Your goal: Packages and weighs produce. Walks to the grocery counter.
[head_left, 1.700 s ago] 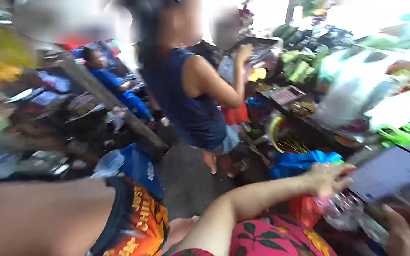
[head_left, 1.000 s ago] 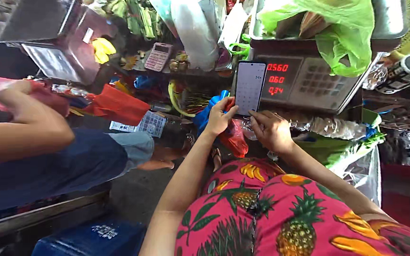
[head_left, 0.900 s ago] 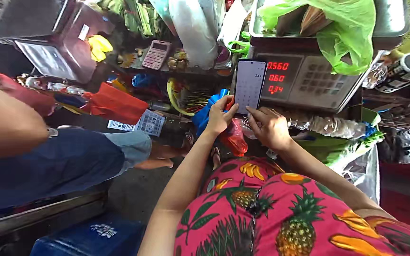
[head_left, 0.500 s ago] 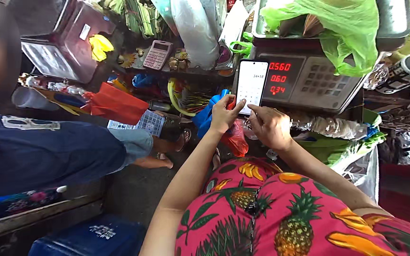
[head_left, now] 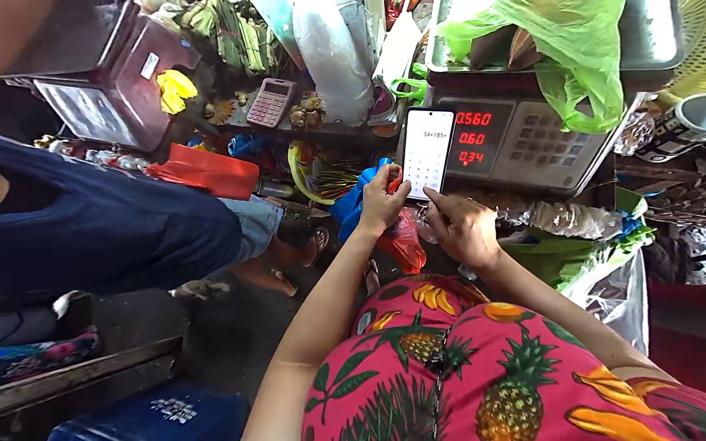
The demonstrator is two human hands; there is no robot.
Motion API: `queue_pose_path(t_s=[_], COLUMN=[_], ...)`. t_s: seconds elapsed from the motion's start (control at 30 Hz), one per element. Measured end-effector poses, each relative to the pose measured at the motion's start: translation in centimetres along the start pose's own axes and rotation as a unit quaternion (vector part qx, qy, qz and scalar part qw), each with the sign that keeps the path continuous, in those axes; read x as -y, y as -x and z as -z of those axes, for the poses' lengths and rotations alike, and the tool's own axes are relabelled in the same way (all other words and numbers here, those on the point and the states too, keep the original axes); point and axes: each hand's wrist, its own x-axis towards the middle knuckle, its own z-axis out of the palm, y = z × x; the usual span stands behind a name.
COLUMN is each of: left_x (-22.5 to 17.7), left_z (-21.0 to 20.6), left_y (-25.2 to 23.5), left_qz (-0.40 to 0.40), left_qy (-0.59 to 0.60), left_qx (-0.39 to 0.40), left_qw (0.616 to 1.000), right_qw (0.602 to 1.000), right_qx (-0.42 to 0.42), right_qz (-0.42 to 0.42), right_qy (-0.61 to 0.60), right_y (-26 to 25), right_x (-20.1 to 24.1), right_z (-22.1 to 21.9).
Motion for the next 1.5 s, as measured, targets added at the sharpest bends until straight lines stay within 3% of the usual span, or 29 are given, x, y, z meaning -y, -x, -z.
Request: queue_pose_path(t_s=[0.1,0.23,0.33,0.5,0.63,0.73,0.83,0.97,1.1,1.27,1.4,1.5], left_x=[-0.1,-1.7,-1.9,-0.8,2.1,6.1,9.3,9.7,8.3,6.1,4.6,2.3], left_z=[-0.1,-0.3,-0.5,0.2,1.5,2.5,4.1,6.0,5.7,2.1,0.3,0.7], left_y=[0.0,-0.3,-0.6,0.6,4.4,11.2,21.1,35.3,48.5,61.3,71.4,78.8], left_qz=[-0.004,0.078,0.097,0.020,-0.044,0.007,0.143,0.353,0.478,0.584,0.604,0.657], left_qy=[-0.003,-0.039,-0.062,0.038,0.096,0.070,0.039,0.020,0.019,0.061,0.129,0.115], left_qx=[-0.012,-0.026,-0.033,-0.014,-0.067,-0.117,-0.129,-0.137,-0.183,-0.245,-0.344,-0.410], left_qw=[1.000,0.996,0.993,0.999,0.992,0.991,0.980,0.925,0.859,0.772,0.707,0.622], right_qw=[1.000,1.000,0.999,0.998,0.994,0.970,0.933,0.868,0.769,0.617,0.549,0.490], right_qx=[0.003,0.008,0.016,0.021,0.048,0.125,0.193,0.272,0.380,0.426,0.381,0.403], right_qz=[-0.001,-0.009,-0.025,-0.041,0.079,0.174,0.255,0.352,0.456,0.614,0.676,0.686], right_qy=[0.002,-0.001,0.021,0.045,-0.062,-0.113,-0.164,-0.221,-0.236,-0.249,-0.311,-0.357], right_y=[-0.1,0.1,0.2,0.4,1.0,2.1,3.7,6.8,9.7,14.7,22.2,29.0], right_x=[0.0,-0.3,-0.5,-0.6,1.9,4.4,7.5,12.1,18.5,31.7,45.3,53.6], right_z=[0.0,-0.1,-0.3,-0.9,-1.4,-3.1,-5.5,-8.7,-12.1,-15.5,-15.6,-13.3])
